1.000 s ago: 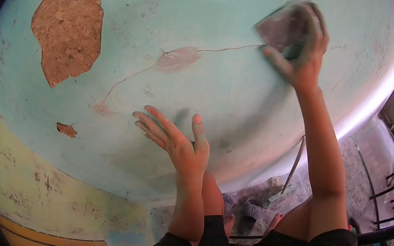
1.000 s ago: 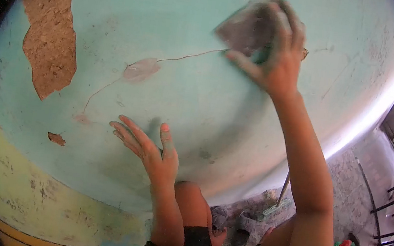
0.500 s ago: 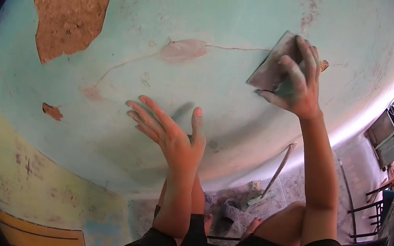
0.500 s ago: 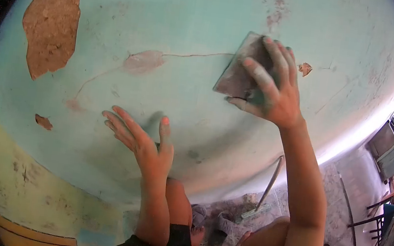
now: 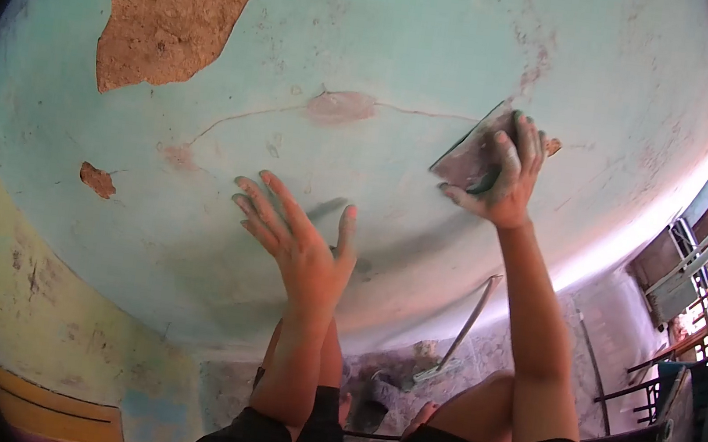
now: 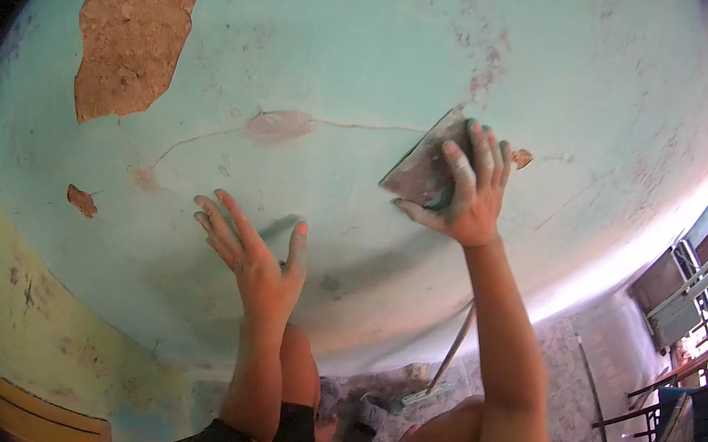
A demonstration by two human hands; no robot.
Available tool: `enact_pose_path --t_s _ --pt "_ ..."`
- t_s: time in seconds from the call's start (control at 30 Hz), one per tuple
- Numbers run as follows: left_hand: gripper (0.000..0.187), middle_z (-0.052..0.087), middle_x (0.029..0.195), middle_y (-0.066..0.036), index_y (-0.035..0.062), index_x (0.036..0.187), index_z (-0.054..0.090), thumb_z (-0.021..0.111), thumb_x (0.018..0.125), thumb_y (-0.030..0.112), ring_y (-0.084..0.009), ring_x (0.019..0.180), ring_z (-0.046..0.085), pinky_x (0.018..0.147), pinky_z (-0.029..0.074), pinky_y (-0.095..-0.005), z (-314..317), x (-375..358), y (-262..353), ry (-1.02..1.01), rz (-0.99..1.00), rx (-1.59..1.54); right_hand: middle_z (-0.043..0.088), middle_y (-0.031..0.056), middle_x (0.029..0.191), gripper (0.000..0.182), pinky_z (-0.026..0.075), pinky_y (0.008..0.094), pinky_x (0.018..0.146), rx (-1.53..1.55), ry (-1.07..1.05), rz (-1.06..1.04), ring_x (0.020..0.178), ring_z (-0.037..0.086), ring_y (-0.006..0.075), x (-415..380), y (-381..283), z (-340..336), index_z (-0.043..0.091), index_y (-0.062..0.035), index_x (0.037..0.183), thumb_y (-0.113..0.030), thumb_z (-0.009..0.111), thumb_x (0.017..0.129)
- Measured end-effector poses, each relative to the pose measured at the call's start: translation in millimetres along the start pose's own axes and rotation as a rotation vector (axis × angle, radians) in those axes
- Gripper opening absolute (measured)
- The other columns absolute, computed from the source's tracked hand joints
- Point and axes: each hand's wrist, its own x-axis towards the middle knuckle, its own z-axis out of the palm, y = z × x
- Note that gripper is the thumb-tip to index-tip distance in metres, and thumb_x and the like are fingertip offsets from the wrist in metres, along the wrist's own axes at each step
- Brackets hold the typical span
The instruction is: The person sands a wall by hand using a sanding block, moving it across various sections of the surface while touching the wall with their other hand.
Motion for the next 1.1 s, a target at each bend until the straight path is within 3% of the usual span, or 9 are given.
enact_pose_path --t_s 0.07,0.4,0.6,0.67,0.8,0.9,1.1 --pt "0.104 -0.005 0.157 -0.029 -0.0002 0.153 0.000 0.066 0.087 0.045 -0.0546 0.142 0.000 0.110 0.012 -0.0685 -2 -1 1 -0.029 -0.033 -0.029 0.040 0.0223 0.146 0.099 0.022 0.0616 0.110 0.004 -0.034 0.040 0.133 0.038 0.0426 -1 -1 -2 0.043 -0.0157 0.139 -0.065 0.079 0.061" --pt "0.103 -0.006 0.157 -0.030 0.0012 0.154 0.002 0.069 0.086 0.042 -0.0558 0.142 0.001 0.111 0.014 -0.0651 -8 -4 22 -0.075 -0.119 -0.138 0.034 0.0214 0.150 0.097 0.013 0.0618 0.113 -0.043 -0.062 0.096 0.138 0.032 0.0410 -6 -9 4 0.044 -0.0182 0.141 -0.070 0.072 0.064" --pt "0.103 -0.012 0.155 -0.032 0.0073 0.155 0.005 0.068 0.085 0.049 -0.0638 0.137 -0.004 0.108 0.013 -0.0711 3 -15 35 -0.206 -0.004 -0.027 0.032 0.0213 0.151 0.102 0.009 0.0612 0.113 -0.016 -0.053 0.210 0.139 0.030 0.0419 -2 -22 6 0.040 -0.0164 0.145 -0.071 0.071 0.064" --pt "0.104 -0.014 0.155 -0.033 0.0099 0.155 0.005 0.068 0.084 0.053 -0.0654 0.136 -0.007 0.106 0.012 -0.0730 6 -16 39 -0.238 -0.058 -0.029 0.032 0.0212 0.151 0.103 0.009 0.0609 0.113 0.005 -0.038 0.288 0.140 0.030 0.0417 -1 -30 6 0.039 -0.0157 0.145 -0.071 0.071 0.064" --pt "0.106 -0.014 0.154 -0.034 0.0081 0.155 0.004 0.068 0.083 0.054 -0.0650 0.136 -0.008 0.107 0.011 -0.0722 11 -15 40 -0.209 -0.032 0.015 0.034 0.0210 0.151 0.104 0.008 0.0604 0.114 -0.019 0.008 0.277 0.140 0.029 0.0405 2 -33 13 0.039 -0.0144 0.146 -0.070 0.073 0.064" --pt "0.105 -0.009 0.151 -0.040 0.0036 0.154 0.010 0.070 0.082 0.050 -0.0711 0.131 -0.001 0.102 0.019 -0.0748 15 -16 39 -0.100 0.072 0.032 0.035 0.0209 0.150 0.104 0.009 0.0604 0.114 -0.036 0.017 0.279 0.140 0.030 0.0404 -3 -34 13 0.040 -0.0143 0.145 -0.068 0.074 0.063" --pt "0.104 -0.009 0.151 -0.041 0.0009 0.153 0.010 0.069 0.083 0.050 -0.0693 0.133 -0.004 0.105 0.012 -0.0739 8 -16 37 -0.136 0.088 0.002 0.037 0.0199 0.150 0.104 0.010 0.0601 0.114 -0.019 0.069 0.276 0.140 0.031 0.0401 1 -35 15 0.043 -0.0151 0.142 -0.068 0.077 0.060"
